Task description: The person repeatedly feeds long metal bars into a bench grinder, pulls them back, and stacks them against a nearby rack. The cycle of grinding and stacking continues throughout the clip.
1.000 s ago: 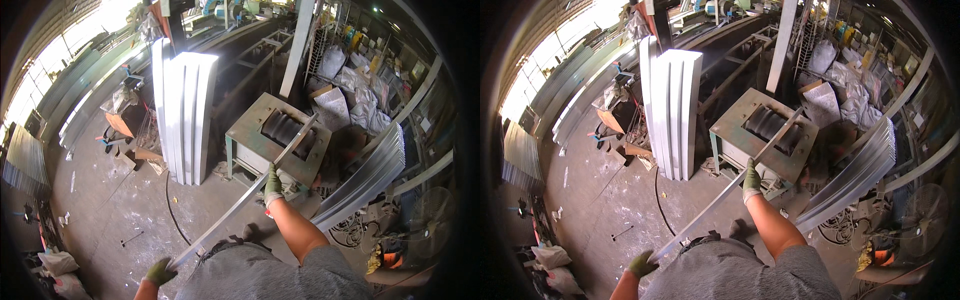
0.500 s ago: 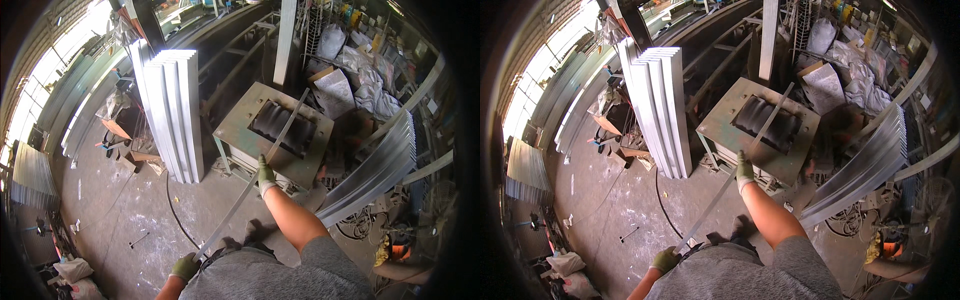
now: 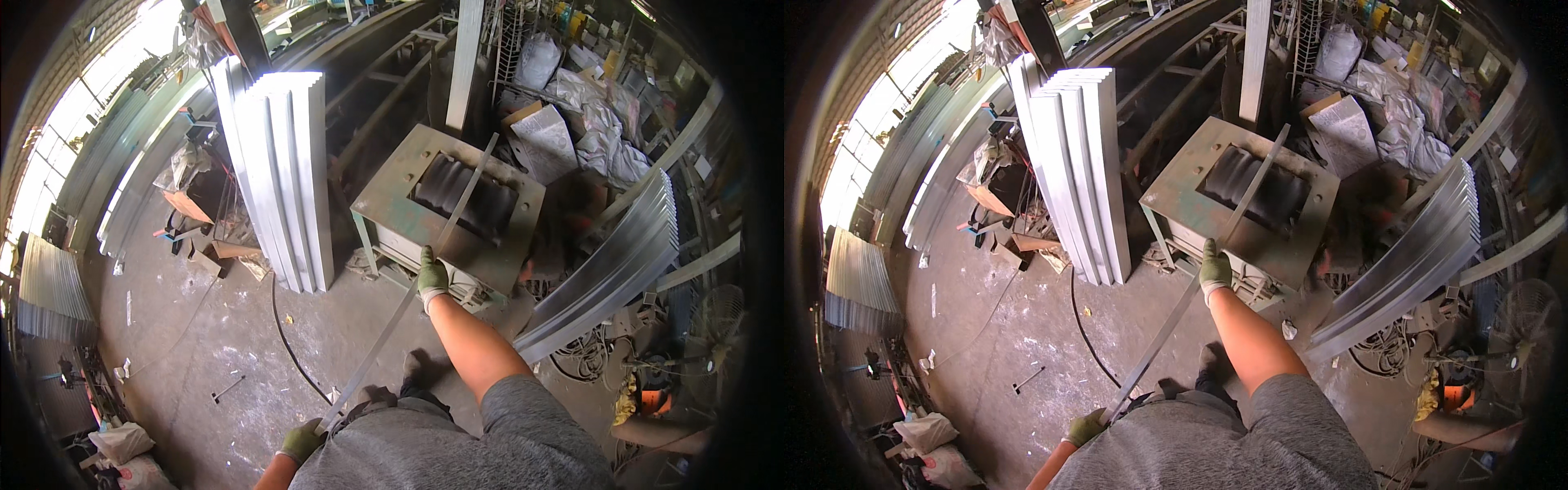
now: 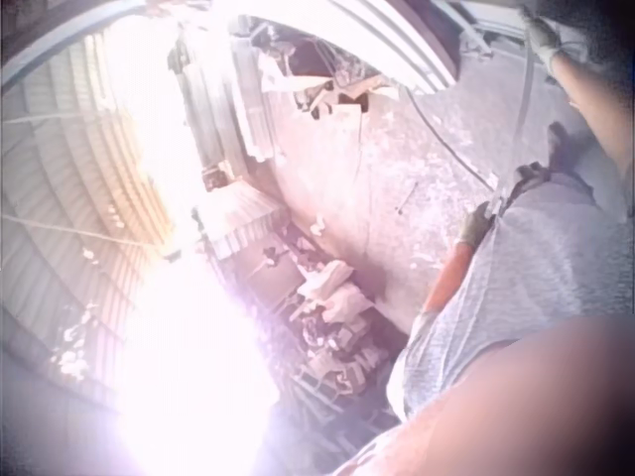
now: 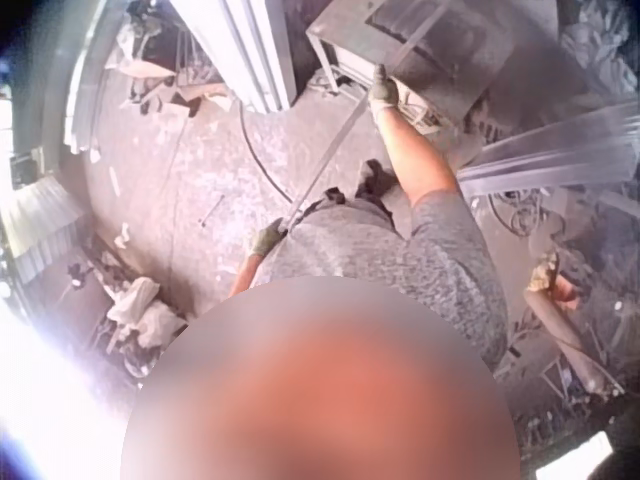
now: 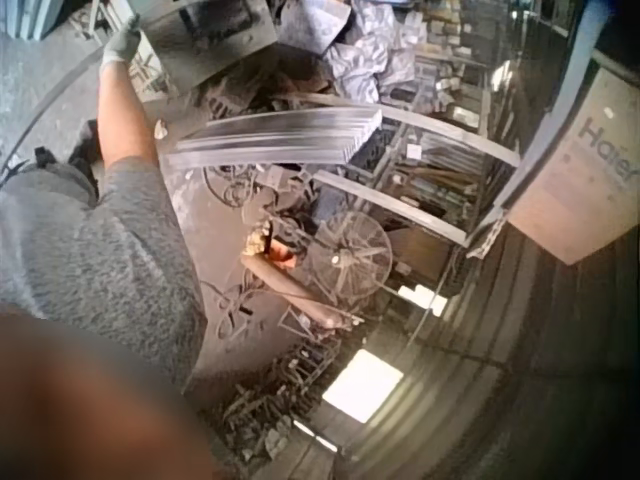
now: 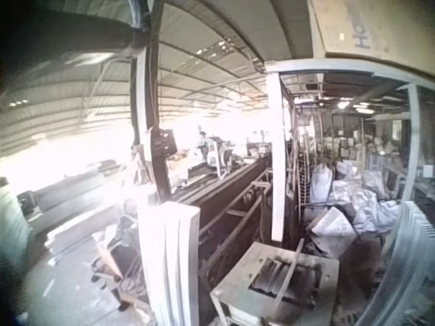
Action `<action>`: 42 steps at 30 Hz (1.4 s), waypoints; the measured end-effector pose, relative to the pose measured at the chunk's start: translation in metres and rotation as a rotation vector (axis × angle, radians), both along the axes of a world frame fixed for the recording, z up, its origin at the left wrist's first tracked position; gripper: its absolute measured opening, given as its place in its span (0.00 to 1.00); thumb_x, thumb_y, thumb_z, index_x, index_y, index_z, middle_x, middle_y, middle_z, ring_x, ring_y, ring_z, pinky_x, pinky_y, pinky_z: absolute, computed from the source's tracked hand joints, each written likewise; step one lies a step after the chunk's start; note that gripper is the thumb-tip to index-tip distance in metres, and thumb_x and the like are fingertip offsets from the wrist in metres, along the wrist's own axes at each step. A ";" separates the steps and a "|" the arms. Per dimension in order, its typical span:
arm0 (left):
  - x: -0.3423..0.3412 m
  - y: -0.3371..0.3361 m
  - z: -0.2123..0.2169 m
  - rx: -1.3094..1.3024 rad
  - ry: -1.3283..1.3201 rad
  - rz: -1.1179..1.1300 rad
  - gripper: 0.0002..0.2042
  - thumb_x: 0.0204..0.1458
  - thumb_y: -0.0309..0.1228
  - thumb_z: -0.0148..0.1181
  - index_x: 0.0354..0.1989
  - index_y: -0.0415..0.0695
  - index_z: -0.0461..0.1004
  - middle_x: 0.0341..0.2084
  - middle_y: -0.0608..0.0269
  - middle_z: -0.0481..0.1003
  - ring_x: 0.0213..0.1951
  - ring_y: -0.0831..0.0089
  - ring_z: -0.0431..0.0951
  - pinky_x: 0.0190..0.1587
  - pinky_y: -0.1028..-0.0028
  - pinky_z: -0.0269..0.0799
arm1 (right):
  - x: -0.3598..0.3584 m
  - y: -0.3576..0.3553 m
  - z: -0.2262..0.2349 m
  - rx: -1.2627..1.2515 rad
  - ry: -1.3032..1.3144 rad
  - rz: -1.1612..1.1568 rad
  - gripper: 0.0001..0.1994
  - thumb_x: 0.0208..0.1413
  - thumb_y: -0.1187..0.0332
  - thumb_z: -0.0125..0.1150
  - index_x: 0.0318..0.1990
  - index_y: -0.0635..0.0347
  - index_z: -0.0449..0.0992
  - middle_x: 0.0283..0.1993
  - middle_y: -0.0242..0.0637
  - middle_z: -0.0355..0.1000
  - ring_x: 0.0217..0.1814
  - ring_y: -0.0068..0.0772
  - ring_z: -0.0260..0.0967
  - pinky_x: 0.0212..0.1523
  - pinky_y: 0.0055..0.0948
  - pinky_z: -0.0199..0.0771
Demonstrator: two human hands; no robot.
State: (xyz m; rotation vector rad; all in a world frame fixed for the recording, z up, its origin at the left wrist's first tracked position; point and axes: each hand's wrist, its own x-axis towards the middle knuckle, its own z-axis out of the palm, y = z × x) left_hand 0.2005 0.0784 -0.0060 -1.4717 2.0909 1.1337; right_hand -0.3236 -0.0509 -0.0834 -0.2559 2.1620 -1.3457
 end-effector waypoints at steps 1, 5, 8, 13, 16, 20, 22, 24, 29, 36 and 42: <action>0.015 0.004 -0.007 -0.001 0.057 0.002 0.22 0.63 0.52 0.64 0.58 0.53 0.81 0.49 0.46 0.85 0.53 0.41 0.85 0.54 0.49 0.81 | 0.009 0.005 -0.001 -0.010 -0.019 0.027 0.47 0.68 0.26 0.50 0.61 0.72 0.78 0.61 0.63 0.80 0.67 0.64 0.76 0.66 0.50 0.75; 0.069 0.017 -0.022 0.064 0.223 0.034 0.23 0.63 0.49 0.67 0.61 0.53 0.78 0.53 0.47 0.84 0.55 0.41 0.83 0.55 0.51 0.80 | 0.045 0.021 -0.003 0.043 -0.056 0.038 0.48 0.68 0.26 0.49 0.64 0.72 0.76 0.63 0.62 0.79 0.68 0.62 0.76 0.66 0.51 0.74; 0.102 0.024 -0.028 0.056 0.219 0.035 0.24 0.62 0.50 0.69 0.63 0.54 0.78 0.50 0.48 0.85 0.54 0.43 0.84 0.54 0.53 0.81 | 0.076 0.034 -0.002 0.069 -0.028 0.065 0.48 0.68 0.26 0.50 0.65 0.72 0.76 0.64 0.63 0.79 0.69 0.63 0.75 0.67 0.51 0.74; 0.148 0.035 -0.037 0.141 0.134 0.092 0.24 0.62 0.53 0.67 0.60 0.54 0.81 0.48 0.48 0.86 0.53 0.44 0.86 0.53 0.55 0.81 | 0.131 0.051 -0.008 0.035 0.099 0.030 0.47 0.69 0.25 0.48 0.65 0.68 0.78 0.61 0.60 0.80 0.65 0.67 0.76 0.62 0.51 0.75; 0.181 0.042 -0.054 0.158 0.171 0.107 0.24 0.62 0.55 0.66 0.58 0.53 0.82 0.49 0.48 0.86 0.52 0.46 0.86 0.53 0.55 0.81 | 0.159 0.056 -0.015 -0.035 0.069 0.014 0.43 0.71 0.31 0.53 0.66 0.71 0.74 0.62 0.64 0.79 0.67 0.66 0.75 0.64 0.50 0.75; 0.240 0.059 -0.090 0.090 0.286 0.017 0.23 0.62 0.55 0.67 0.58 0.53 0.82 0.49 0.46 0.86 0.52 0.48 0.86 0.54 0.55 0.80 | 0.200 0.070 -0.022 0.021 0.001 0.040 0.41 0.71 0.31 0.52 0.60 0.69 0.74 0.57 0.63 0.81 0.62 0.66 0.77 0.61 0.52 0.77; 0.258 0.065 -0.102 0.258 0.352 0.255 0.23 0.63 0.54 0.66 0.58 0.53 0.81 0.48 0.46 0.85 0.52 0.46 0.86 0.54 0.54 0.80 | 0.213 0.075 -0.023 0.048 -0.004 0.031 0.40 0.71 0.31 0.52 0.60 0.68 0.75 0.57 0.63 0.81 0.63 0.66 0.77 0.61 0.52 0.77; 0.255 0.060 -0.105 0.246 0.343 0.266 0.22 0.64 0.54 0.65 0.58 0.53 0.80 0.48 0.46 0.85 0.52 0.44 0.85 0.54 0.54 0.80 | 0.210 0.074 -0.020 -0.019 -0.028 0.029 0.41 0.71 0.32 0.52 0.65 0.69 0.73 0.60 0.63 0.80 0.65 0.65 0.77 0.62 0.51 0.77; 0.155 0.024 -0.060 -0.013 0.035 -0.091 0.19 0.68 0.51 0.57 0.56 0.52 0.79 0.49 0.46 0.85 0.51 0.38 0.84 0.53 0.47 0.80 | 0.133 0.044 0.002 -0.116 -0.027 0.028 0.47 0.70 0.27 0.49 0.71 0.69 0.72 0.69 0.62 0.76 0.73 0.61 0.72 0.69 0.46 0.73; -0.044 -0.036 -0.018 -0.055 -0.041 -0.164 0.17 0.69 0.45 0.54 0.51 0.47 0.81 0.48 0.40 0.84 0.50 0.36 0.84 0.53 0.44 0.80 | -0.001 0.000 0.008 0.066 0.053 -0.034 0.51 0.66 0.20 0.42 0.60 0.67 0.81 0.60 0.60 0.81 0.65 0.63 0.78 0.63 0.50 0.77; -0.212 -0.103 -0.049 -0.133 0.024 -0.265 0.21 0.69 0.46 0.52 0.51 0.40 0.81 0.45 0.36 0.84 0.49 0.35 0.84 0.55 0.44 0.79 | 0.008 0.083 -0.089 -0.167 -0.559 -0.081 0.38 0.69 0.34 0.59 0.68 0.62 0.71 0.44 0.53 0.84 0.40 0.57 0.84 0.42 0.48 0.83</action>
